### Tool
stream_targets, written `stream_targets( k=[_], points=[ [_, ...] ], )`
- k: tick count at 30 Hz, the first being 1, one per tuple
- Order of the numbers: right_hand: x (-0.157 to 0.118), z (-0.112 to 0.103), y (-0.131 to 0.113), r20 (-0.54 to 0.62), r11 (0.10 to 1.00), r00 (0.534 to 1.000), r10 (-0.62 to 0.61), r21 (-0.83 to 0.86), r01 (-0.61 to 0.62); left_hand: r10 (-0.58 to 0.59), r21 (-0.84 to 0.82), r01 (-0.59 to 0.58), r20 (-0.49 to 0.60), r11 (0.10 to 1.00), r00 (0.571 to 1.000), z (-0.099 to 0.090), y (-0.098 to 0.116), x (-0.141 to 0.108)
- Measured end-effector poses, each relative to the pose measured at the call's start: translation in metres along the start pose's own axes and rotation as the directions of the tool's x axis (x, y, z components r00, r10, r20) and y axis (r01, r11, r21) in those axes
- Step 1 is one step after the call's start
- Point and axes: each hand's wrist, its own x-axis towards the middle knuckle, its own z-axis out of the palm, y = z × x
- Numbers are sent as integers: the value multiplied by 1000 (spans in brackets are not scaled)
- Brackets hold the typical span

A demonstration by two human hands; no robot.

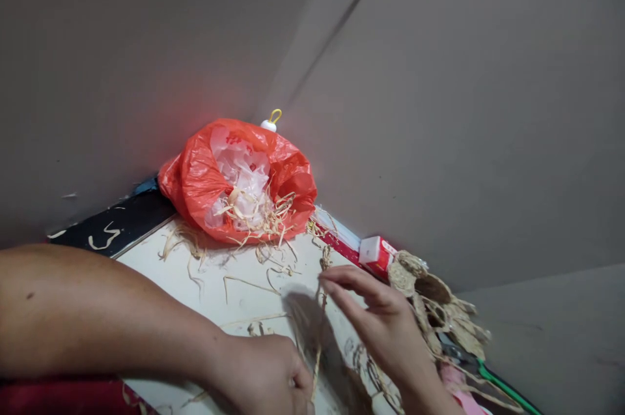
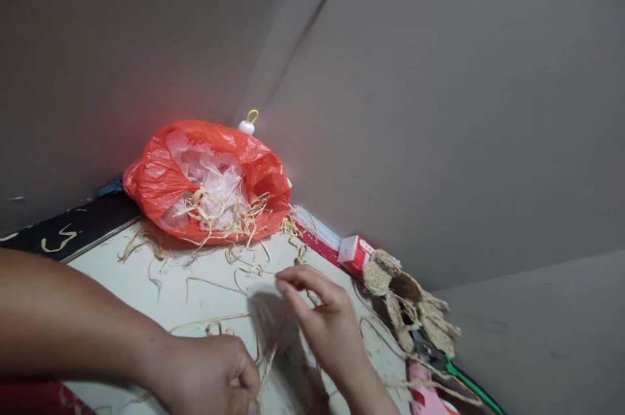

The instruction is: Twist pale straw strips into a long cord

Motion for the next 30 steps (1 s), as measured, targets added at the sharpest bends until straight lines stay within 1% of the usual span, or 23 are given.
stream_targets(
  k=[1, 2, 3, 4, 5, 7, 9, 11, 13, 14, 15, 16, 18, 20, 23, 25, 27, 29, 30],
  points=[
    [4, 8, -9, 125, 995, 988, -95, 7, 95, -12, 14, 12, -1, 1000, 1000, 0, 2, -1],
    [9, 16, -17, 272, 985, 947, -169, 28, 168, -20, 29, 20, -9, 999, 1000, 0, 4, -1],
    [14, 24, -24, 416, 977, 886, -204, 25, 212, -28, 44, 29, -14, 999, 999, 0, 4, -1],
    [18, 31, -30, 522, 968, 825, -219, 7, 252, -33, 57, 34, -16, 998, 999, 1, 4, -1],
    [23, 36, -34, 600, 957, 769, -221, -20, 290, -35, 71, 36, -13, 997, 999, 1, 3, 0],
    [33, 46, -39, 700, 933, 687, -195, -83, 349, -36, 107, 37, -18, 994, 999, 2, 2, 0],
    [41, 54, -39, 765, 912, 623, -164, -123, 392, -34, 132, 34, -5, 991, 999, 1, 2, 0],
    [46, 60, -38, 807, 901, 574, -143, -133, 412, -21, 143, 20, 6, 990, 1000, -1, 4, -2],
    [47, 64, -35, 827, 903, 545, -141, -118, 413, -5, 121, 3, 16, 993, 1000, -2, 8, -4],
    [47, 65, -34, 826, 907, 545, -146, -108, 407, -2, 110, 1, 12, 994, 1000, -3, 10, -5],
    [46, 66, -33, 815, 912, 558, -153, -100, 397, -6, 98, 5, 10, 995, 1000, -3, 11, -6],
    [45, 65, -32, 795, 921, 585, -157, -96, 378, -15, 86, 14, 15, 996, 1000, -3, 12, -6],
    [43, 61, -30, 730, 951, 668, -140, -87, 295, -33, 72, 31, 29, 997, 999, -3, 12, -6],
    [42, 55, -29, 651, 988, 755, -79, -49, 145, -47, 70, 45, 28, 997, 999, -2, 11, -5],
    [41, 47, -25, 529, 993, 848, 18, 87, -75, -22, 77, 22, -3, 997, 1000, -1, 7, -3],
    [41, 43, -20, 464, 955, 884, 50, 239, -179, 5, 85, -5, -2, 996, 1000, 0, 4, -2],
    [40, 42, -14, 436, 873, 898, 60, 413, -260, 24, 85, -24, 4, 996, 1000, 1, 2, -1],
    [40, 42, -7, 398, 789, 915, 64, 541, -290, 29, 79, -29, 5, 996, 1000, 1, 2, -1],
    [39, 42, -5, 366, 761, 928, 73, 580, -289, 27, 74, -27, -1, 997, 1000, 1, 1, -1]
  ],
)
